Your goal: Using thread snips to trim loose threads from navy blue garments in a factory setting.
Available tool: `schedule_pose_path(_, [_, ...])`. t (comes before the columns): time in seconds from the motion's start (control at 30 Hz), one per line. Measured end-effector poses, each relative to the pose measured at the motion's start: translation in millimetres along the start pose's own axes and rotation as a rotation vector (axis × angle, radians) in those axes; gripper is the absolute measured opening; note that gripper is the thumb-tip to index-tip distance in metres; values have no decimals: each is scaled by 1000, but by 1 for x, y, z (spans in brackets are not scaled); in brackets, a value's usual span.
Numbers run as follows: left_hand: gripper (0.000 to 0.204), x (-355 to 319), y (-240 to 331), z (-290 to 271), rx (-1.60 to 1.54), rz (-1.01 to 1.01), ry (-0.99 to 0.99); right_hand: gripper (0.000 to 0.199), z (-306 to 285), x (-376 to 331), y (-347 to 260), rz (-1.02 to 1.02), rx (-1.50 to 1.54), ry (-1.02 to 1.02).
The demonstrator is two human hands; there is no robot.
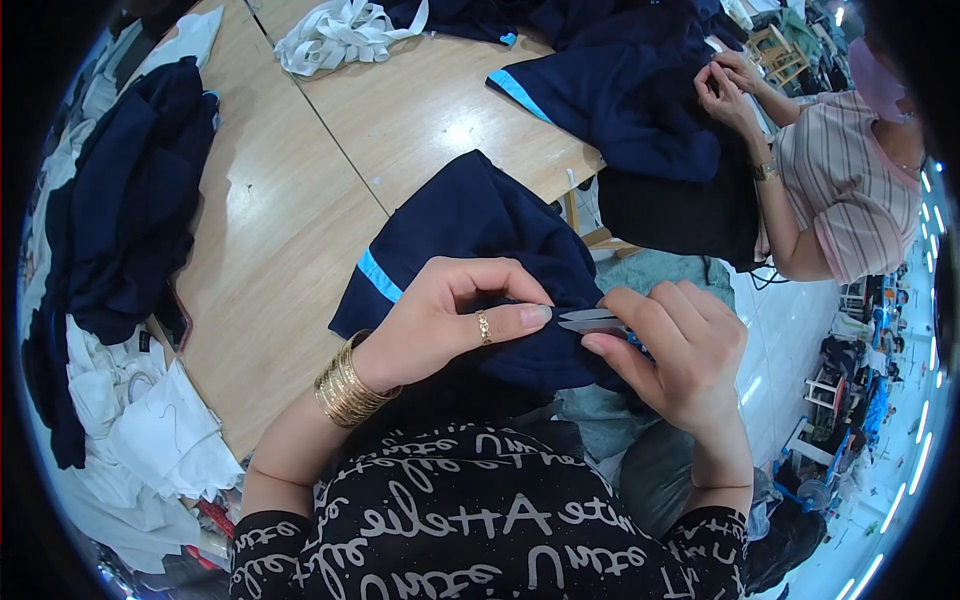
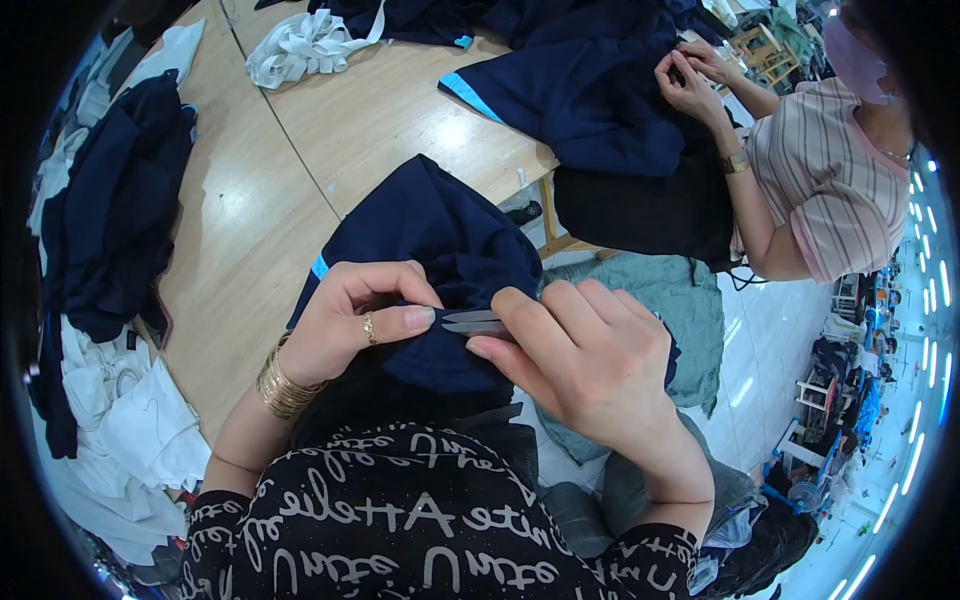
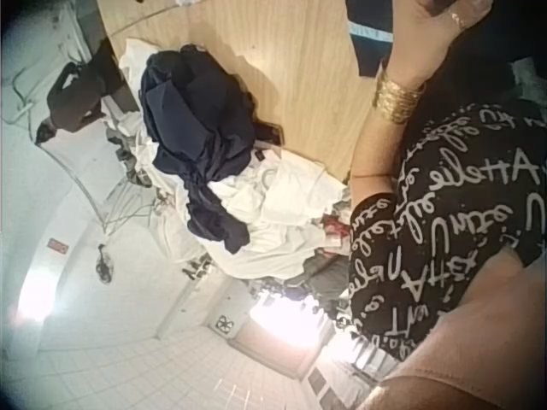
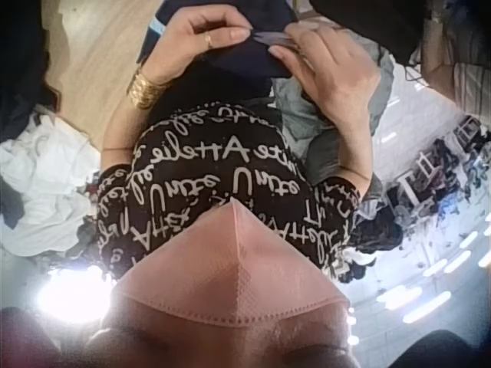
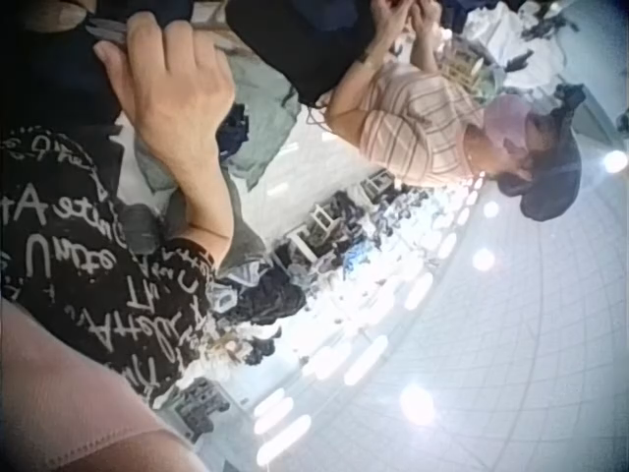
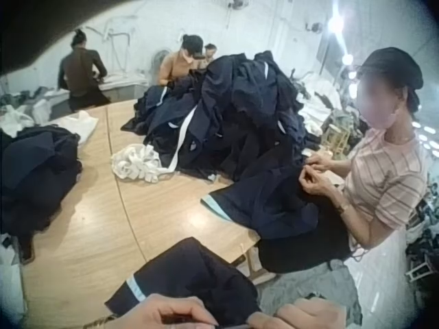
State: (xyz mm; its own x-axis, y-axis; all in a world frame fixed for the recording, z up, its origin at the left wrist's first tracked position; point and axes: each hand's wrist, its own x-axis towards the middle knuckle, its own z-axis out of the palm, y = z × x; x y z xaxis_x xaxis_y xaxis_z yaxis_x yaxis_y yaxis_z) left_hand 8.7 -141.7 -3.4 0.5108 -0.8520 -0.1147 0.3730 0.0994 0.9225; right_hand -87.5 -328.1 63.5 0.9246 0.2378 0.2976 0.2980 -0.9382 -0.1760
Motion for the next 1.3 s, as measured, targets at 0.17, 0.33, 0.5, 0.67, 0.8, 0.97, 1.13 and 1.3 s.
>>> schedule_pose_path(0.17, [14,2,-1,-1,11,10,-29,29,-1,0,2,-22,-5,-11])
schedule_pose_path(0.33, [14,4,-2,-2,25,15,-50,26,3,-1,8,-70,-21,3])
schedule_pose_path(0.5, [15,5,0,-1,-6,-13,-47,29,8,-2,11,62,107,30])
schedule_pose_path(0.67, [13,6,3,-2,-14,-52,-19,35,9,-3,6,231,565,61])
schedule_pose_path(0.8, [11,6,-5,-4,-40,-32,29,28,15,-3,4,-9,545,-60])
schedule_pose_path(0.97, [10,5,-7,-8,1,14,110,17,18,-8,-1,176,745,55])
schedule_pose_path(1.13, [10,5,-5,-5,-15,22,125,17,25,-17,9,42,982,27])
schedule_pose_path(1.3, [12,0,-12,-10,14,55,117,9,23,-11,7,93,1124,-42])
